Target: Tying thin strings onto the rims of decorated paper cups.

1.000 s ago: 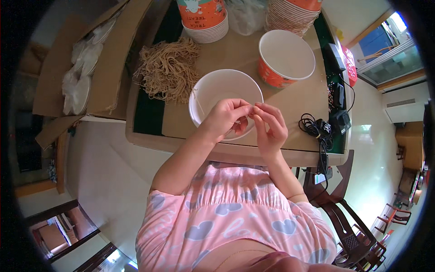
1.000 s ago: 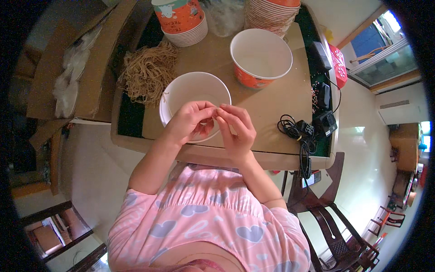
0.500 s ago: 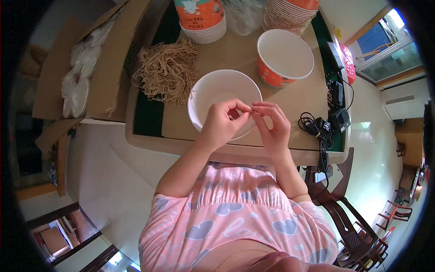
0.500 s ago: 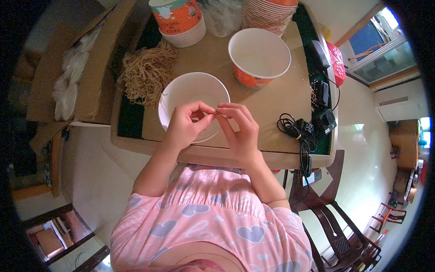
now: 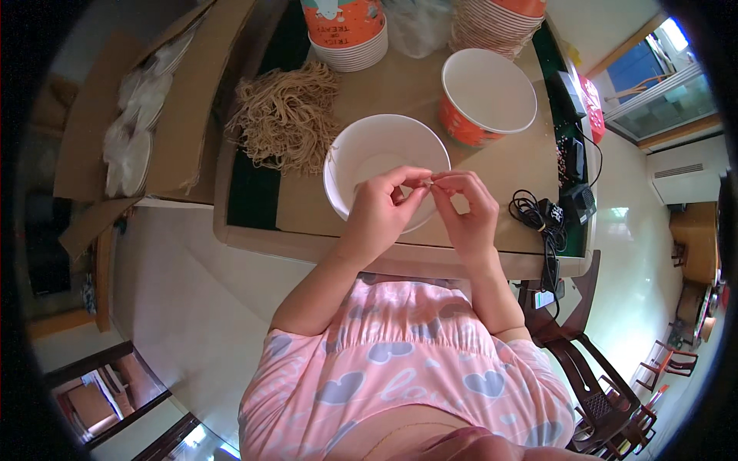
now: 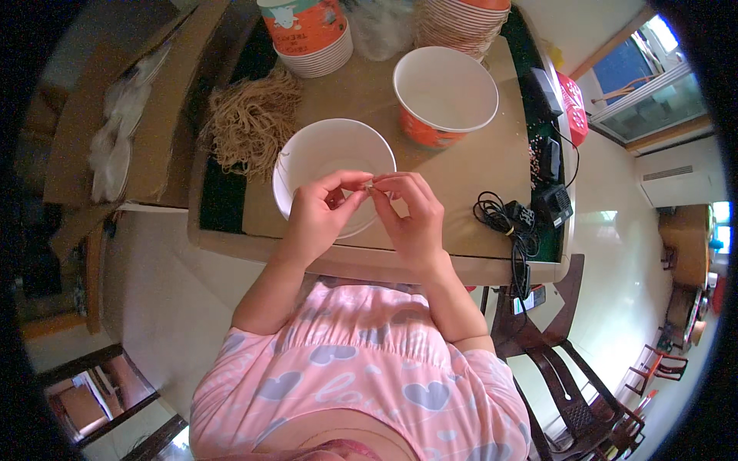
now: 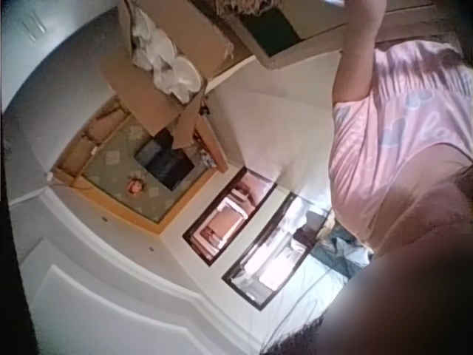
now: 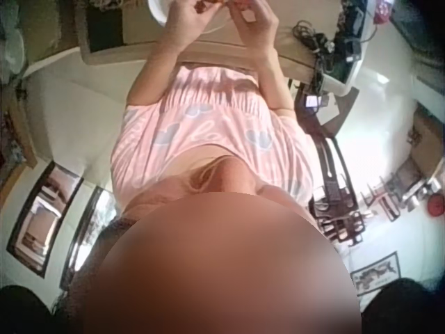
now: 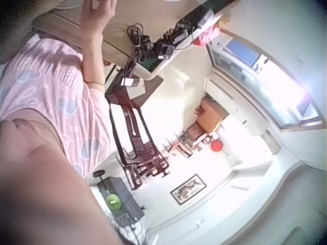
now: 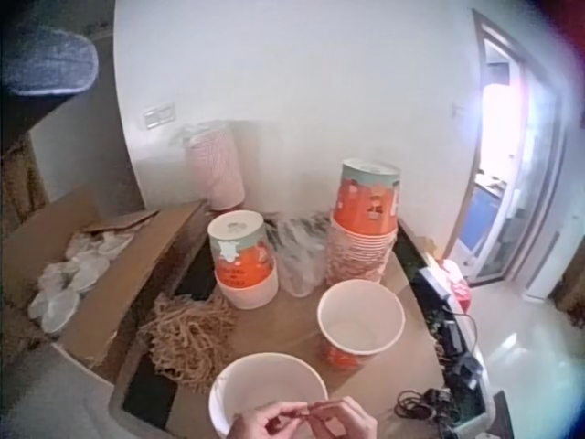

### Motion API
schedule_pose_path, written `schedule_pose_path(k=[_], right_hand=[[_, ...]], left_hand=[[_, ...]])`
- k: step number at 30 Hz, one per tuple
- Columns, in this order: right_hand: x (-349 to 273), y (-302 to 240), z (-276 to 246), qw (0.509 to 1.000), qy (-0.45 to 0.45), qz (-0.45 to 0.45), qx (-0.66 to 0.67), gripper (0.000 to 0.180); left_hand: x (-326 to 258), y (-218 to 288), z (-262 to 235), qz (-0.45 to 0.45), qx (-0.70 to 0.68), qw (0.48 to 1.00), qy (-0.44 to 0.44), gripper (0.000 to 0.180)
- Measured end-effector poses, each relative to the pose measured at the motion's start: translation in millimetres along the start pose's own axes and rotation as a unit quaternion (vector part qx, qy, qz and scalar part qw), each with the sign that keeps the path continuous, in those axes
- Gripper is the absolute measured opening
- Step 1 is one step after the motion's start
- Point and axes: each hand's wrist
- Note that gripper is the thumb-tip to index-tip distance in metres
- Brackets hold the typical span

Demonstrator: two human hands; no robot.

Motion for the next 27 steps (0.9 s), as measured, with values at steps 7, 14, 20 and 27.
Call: schedule_pose_path(k=[7,14,20,27], right_hand=[[0,2,-1,1.0,-0.021,-0.011,-0.005,0.018],[4,-7,-6,0.995,-0.071,-0.045,-0.05,0.027],[5,-4,-4,0.992,-0.088,-0.058,-0.069,0.017],[2,-7,0,0.99,-0.099,-0.028,-0.101,0.021]], left_hand=[[-1,3,-3,0.014,0.041,0.999,0.015,0.007],[-2,2,-9,0.009,0.044,0.998,0.032,0.006],[-2,1,-7,0.033,0.064,0.997,0.03,0.007],[-2,-1,-8,0.059,0.08,0.994,0.042,0.007]])
Point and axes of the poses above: each hand's wrist, its own x-axis towards the middle knuckle, its own z-axis out of the palm, y = z × x, and after that the axes turned 8 degrees about y, right-handed
